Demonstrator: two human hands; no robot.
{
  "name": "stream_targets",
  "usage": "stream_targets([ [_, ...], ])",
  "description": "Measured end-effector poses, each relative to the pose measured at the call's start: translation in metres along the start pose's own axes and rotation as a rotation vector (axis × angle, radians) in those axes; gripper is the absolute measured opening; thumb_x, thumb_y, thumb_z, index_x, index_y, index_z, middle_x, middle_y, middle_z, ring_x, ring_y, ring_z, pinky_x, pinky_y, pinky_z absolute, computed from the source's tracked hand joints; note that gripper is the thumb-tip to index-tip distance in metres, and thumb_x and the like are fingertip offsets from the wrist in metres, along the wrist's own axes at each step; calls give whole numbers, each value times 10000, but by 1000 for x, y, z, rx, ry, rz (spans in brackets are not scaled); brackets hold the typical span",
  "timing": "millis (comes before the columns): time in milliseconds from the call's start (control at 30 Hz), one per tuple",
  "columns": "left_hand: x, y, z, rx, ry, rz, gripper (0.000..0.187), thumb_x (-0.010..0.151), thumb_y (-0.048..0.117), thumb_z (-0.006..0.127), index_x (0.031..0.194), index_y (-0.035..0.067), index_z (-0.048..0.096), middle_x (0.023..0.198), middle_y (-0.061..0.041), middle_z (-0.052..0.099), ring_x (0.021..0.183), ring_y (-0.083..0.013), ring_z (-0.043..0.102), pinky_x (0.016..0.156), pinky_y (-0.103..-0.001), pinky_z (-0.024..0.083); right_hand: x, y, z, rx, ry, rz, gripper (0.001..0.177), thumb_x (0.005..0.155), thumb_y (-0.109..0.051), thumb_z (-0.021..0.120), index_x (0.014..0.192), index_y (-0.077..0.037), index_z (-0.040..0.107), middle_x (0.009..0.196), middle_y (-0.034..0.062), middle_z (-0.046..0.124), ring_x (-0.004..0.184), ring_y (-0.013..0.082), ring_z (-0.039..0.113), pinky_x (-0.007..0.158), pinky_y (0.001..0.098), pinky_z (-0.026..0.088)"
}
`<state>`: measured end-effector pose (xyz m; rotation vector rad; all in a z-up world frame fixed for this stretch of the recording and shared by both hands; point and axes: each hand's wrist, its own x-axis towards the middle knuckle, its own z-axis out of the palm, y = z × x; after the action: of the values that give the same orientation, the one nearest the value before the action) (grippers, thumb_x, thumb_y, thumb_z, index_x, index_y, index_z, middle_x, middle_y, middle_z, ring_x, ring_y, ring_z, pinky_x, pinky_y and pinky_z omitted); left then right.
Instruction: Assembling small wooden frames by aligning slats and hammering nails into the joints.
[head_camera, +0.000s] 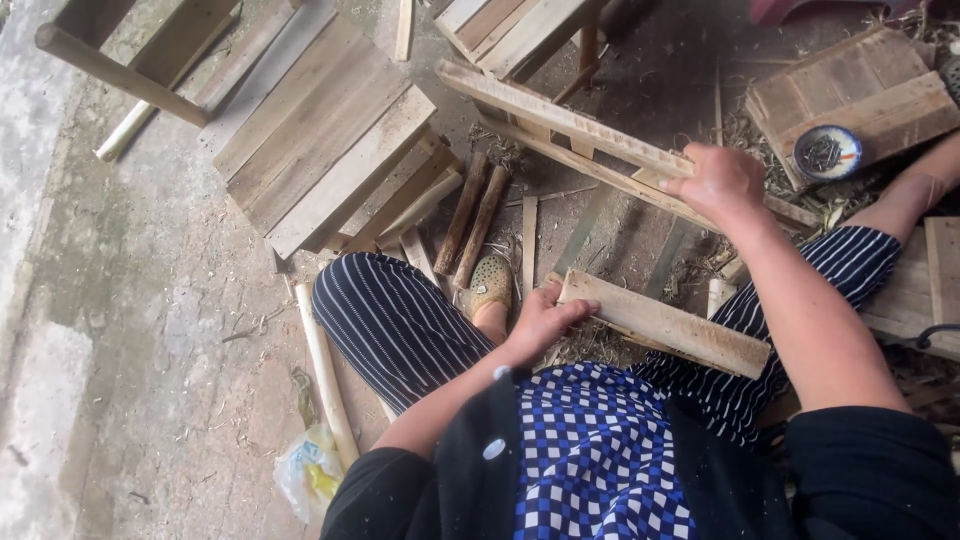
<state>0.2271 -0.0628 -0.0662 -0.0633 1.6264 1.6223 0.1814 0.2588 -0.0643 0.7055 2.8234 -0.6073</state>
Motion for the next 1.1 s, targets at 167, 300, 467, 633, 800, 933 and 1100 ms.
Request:
stream_targets([
  [167,-41,45,-1,176,-14,107,268,753,285,856,850,59,749,627,-87,666,608,-127,635,504,-222,523,-5,24,6,72,126,-47,288,924,-360,823,965,-87,741,704,125,658,688,354,681,654,408,509],
  [300,-73,78,1,379,-25,117,695,710,431,890,1108,-104,695,847,-229,712,727,-245,658,647,-357,566,-28,27,-5,164,206,-61,343,853,-357,858,915,-52,715,643,170,613,667,407,652,605,436,466],
  [467,-104,88,-8,440,-235,355,533,753,396,787,1081,-18,711,884,-90,734,737,-153,723,656,-234,606,-71,29,-22,84,374,-250,288,997,-227,865,890,-54,661,661,36,609,459,144,486,390,294,388],
  [633,-125,97,-8,624,-256,557,460,809,408,745,1041,11,714,766,-45,705,616,-139,654,536,-243,535,-125,17,-58,363,478,-346,175,1000,34,854,1003,75,684,846,156,686,670,211,621,547,297,511],
  [800,-110,140,-22,667,-293,604,360,813,273,741,1079,37,686,819,-74,738,654,-148,704,525,-252,566,-156,34,-74,452,631,-305,173,1094,120,840,1141,118,674,1006,197,707,784,220,673,693,274,602],
  [933,-43,174,-27,773,-273,725,614,793,580,683,1052,23,680,854,-63,670,700,-169,677,570,-264,576,-159,43,-78,776,647,-162,96,1146,93,740,1206,47,680,1048,105,695,802,131,649,761,232,622],
  [1100,52,198,-27,750,-313,759,618,765,671,680,902,70,725,782,-53,716,721,-189,751,603,-312,647,-133,58,-61,876,632,-26,35,1152,19,722,1170,-8,710,979,33,691,739,71,639,678,175,597],
])
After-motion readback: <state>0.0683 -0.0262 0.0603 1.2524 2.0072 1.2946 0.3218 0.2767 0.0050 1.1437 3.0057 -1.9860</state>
